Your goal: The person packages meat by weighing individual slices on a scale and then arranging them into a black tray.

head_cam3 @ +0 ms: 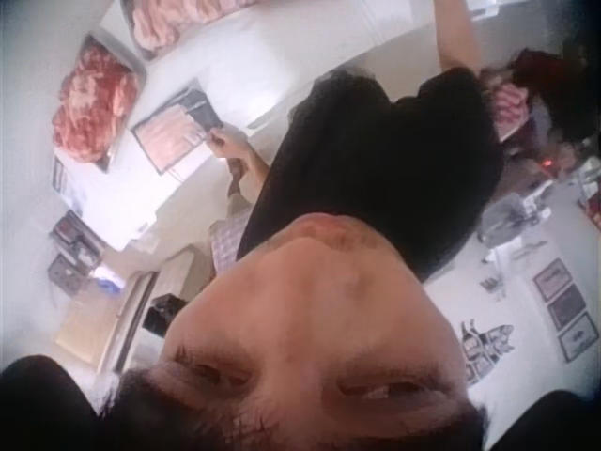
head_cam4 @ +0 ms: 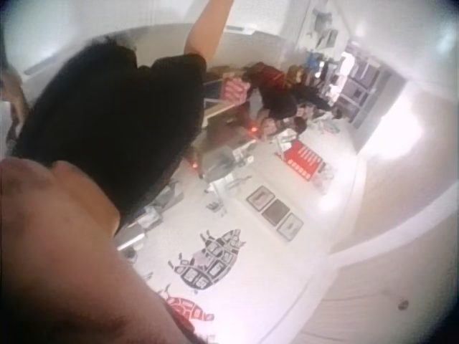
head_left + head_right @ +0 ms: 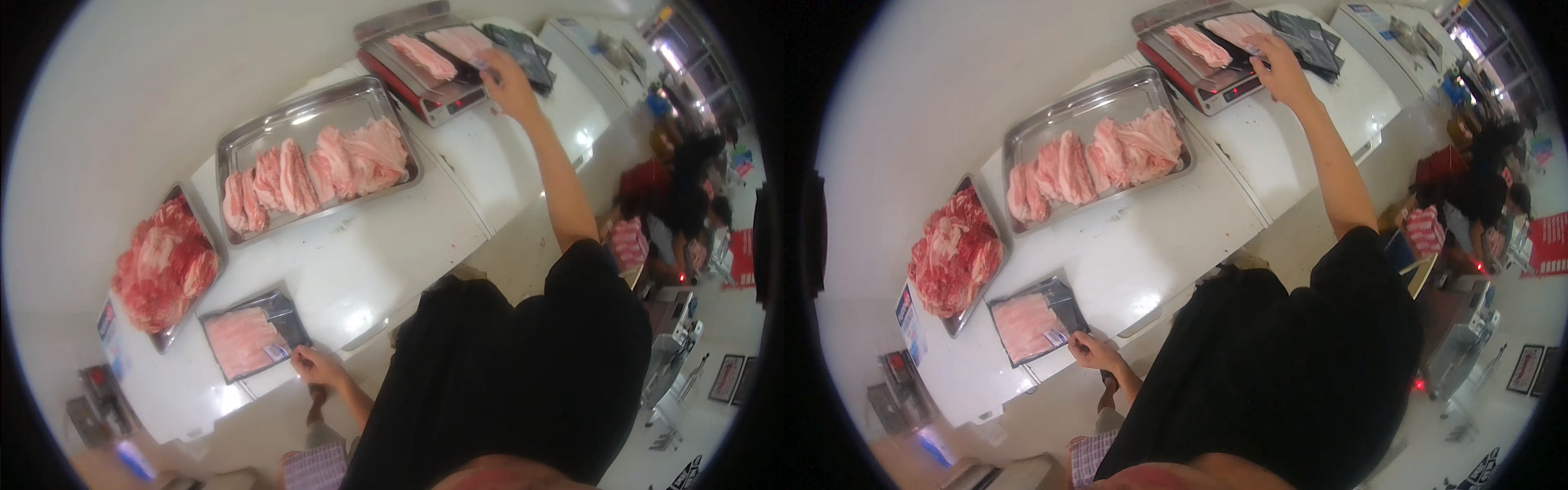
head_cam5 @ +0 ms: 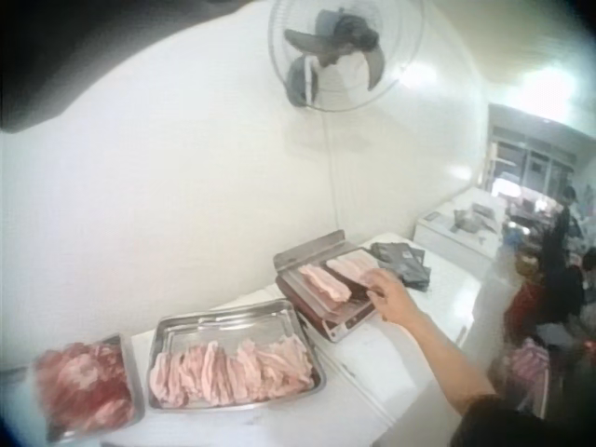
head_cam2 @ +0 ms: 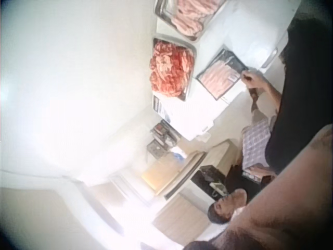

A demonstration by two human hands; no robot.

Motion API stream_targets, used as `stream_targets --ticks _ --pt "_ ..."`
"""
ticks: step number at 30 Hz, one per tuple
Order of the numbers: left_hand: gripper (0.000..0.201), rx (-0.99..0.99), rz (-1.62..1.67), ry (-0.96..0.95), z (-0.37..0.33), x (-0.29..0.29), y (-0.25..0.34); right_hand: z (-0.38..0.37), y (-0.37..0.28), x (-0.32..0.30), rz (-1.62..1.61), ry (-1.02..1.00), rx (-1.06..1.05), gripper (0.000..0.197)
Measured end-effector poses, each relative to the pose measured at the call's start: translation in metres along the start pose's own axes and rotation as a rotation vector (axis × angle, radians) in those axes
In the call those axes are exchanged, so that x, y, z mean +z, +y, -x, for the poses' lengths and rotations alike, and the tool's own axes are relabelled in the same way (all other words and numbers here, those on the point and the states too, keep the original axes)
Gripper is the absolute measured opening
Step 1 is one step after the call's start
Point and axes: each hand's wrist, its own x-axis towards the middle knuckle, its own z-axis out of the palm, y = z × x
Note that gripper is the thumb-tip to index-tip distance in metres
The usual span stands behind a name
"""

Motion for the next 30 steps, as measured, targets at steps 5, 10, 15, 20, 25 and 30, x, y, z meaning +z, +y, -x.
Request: stream_targets --ticks 5,10,15,20,25,30 --pt "0.025 0.132 -0.130 0.124 0.001 0.003 0.002 0.014 0.020 -0.035 -0.172 0.284 0.066 0.031" --pt "0.029 0.211 -0.113 0.188 0.010 0.028 0.011 0.054 0.181 -0.083 -0.377 0.555 0.631 0.039" --pt "0.024 0.273 -0.031 0.192 0.049 0.110 0.119 0.051 0.191 -0.078 -0.762 -0.236 1.092 0.078" --pt "0.044 -0.367 0.164 -0.726 0.085 0.258 0.149 0.032 0.201 -0.057 -1.061 -0.392 1.118 0.080" --pt "0.048 -0.553 0.265 -0.656 0.095 0.331 0.157 0.028 0.221 -0.038 -1.272 -0.459 1.082 0.057" --pt "0.045 -0.554 0.321 -0.599 0.095 0.365 0.150 0.018 0.218 -0.029 -1.358 -0.441 1.024 0.037"
